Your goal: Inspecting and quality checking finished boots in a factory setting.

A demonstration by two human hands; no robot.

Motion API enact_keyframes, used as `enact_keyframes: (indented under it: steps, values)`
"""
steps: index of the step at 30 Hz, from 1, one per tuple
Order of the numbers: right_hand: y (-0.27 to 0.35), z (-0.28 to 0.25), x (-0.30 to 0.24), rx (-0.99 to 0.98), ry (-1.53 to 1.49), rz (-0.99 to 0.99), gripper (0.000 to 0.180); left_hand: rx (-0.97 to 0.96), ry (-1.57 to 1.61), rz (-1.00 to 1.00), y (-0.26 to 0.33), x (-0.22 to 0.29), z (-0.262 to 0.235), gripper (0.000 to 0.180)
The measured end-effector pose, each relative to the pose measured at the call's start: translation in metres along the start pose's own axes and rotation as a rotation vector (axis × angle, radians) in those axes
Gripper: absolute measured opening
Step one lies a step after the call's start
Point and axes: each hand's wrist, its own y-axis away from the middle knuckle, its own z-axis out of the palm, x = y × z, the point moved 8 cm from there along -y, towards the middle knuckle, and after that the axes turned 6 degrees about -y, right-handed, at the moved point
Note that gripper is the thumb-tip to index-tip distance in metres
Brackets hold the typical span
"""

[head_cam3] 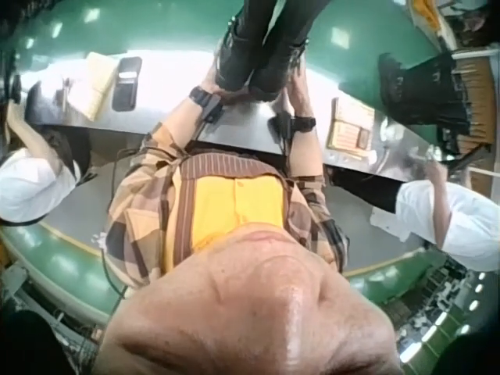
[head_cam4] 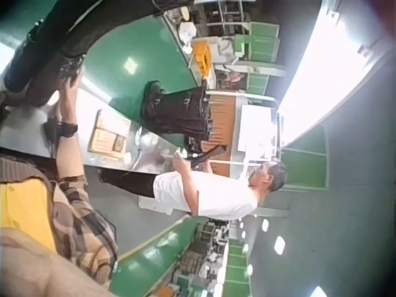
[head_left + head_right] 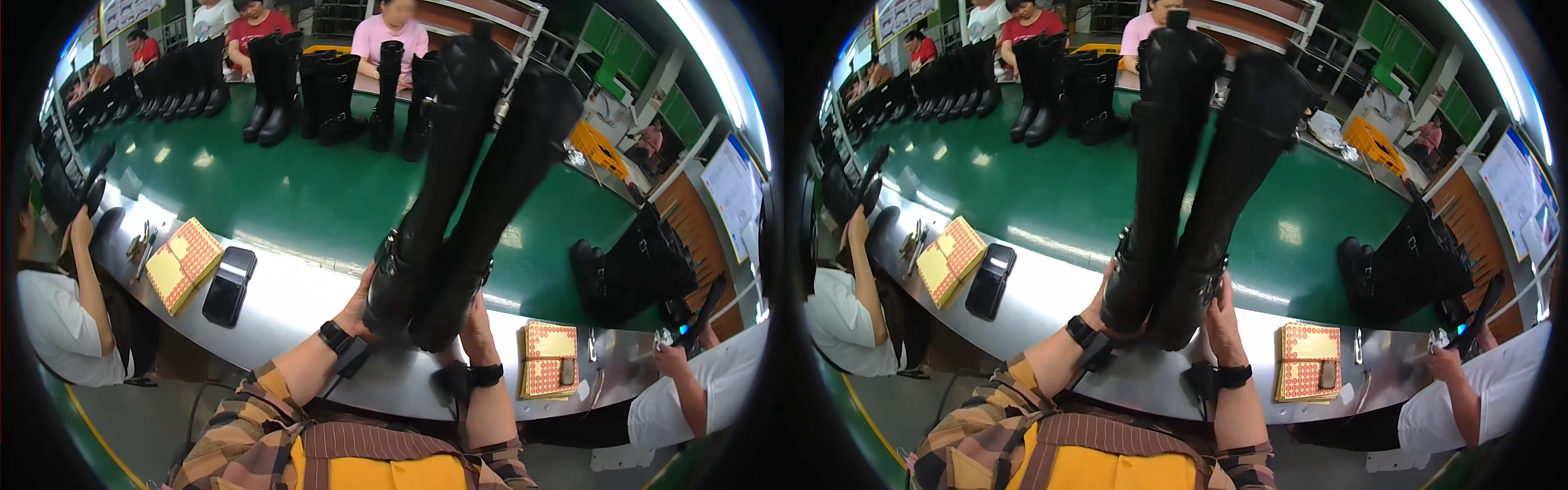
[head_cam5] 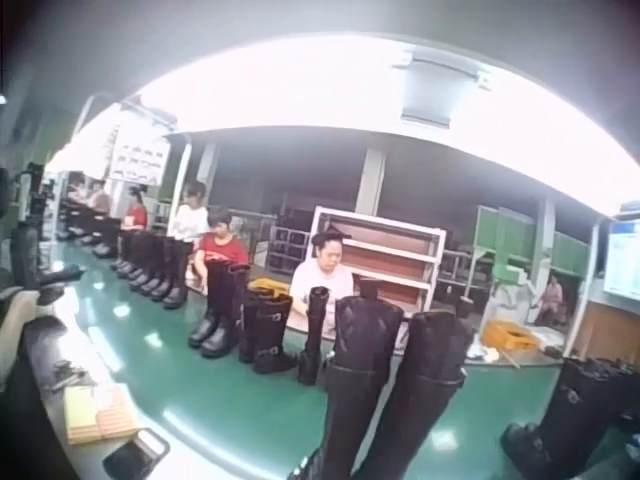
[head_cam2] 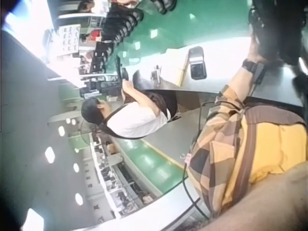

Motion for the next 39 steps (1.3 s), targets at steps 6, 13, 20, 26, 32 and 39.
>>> enact_keyframes:
  steps: [6, 13, 20, 26, 32, 39]
  values:
    - [0.002, 0.010, -0.041, 0.023, 0.548, -0.350, 0.112, 0.256, -0.248, 0.283, 0.000, 0.022, 0.000, 0.059]
    - [0.011, 0.014, -0.106, -0.405, 0.601, 0.074, 0.104, 0.245, -0.176, 0.062, -0.008, -0.017, 0.024, 0.039]
    - [0.023, 0.010, -0.085, -0.193, 0.674, 0.153, 0.073, 0.061, -0.163, -0.264, 0.003, -0.063, 0.019, 0.032]
    - [0.083, 0.035, -0.111, -0.091, 0.865, 0.363, 0.048, 0.107, -0.366, -0.219, -0.004, -0.061, -0.005, 0.040]
    - [0.020, 0.068, -0.151, 0.020, 0.800, 0.012, 0.046, 0.828, -0.521, 0.125, 0.017, 0.011, -0.053, 0.046]
    - [-0.190, -0.010, -0.182, 0.302, 0.784, -0.332, 0.066, 0.869, -0.459, 0.171, 0.025, 0.023, -0.051, 0.038]
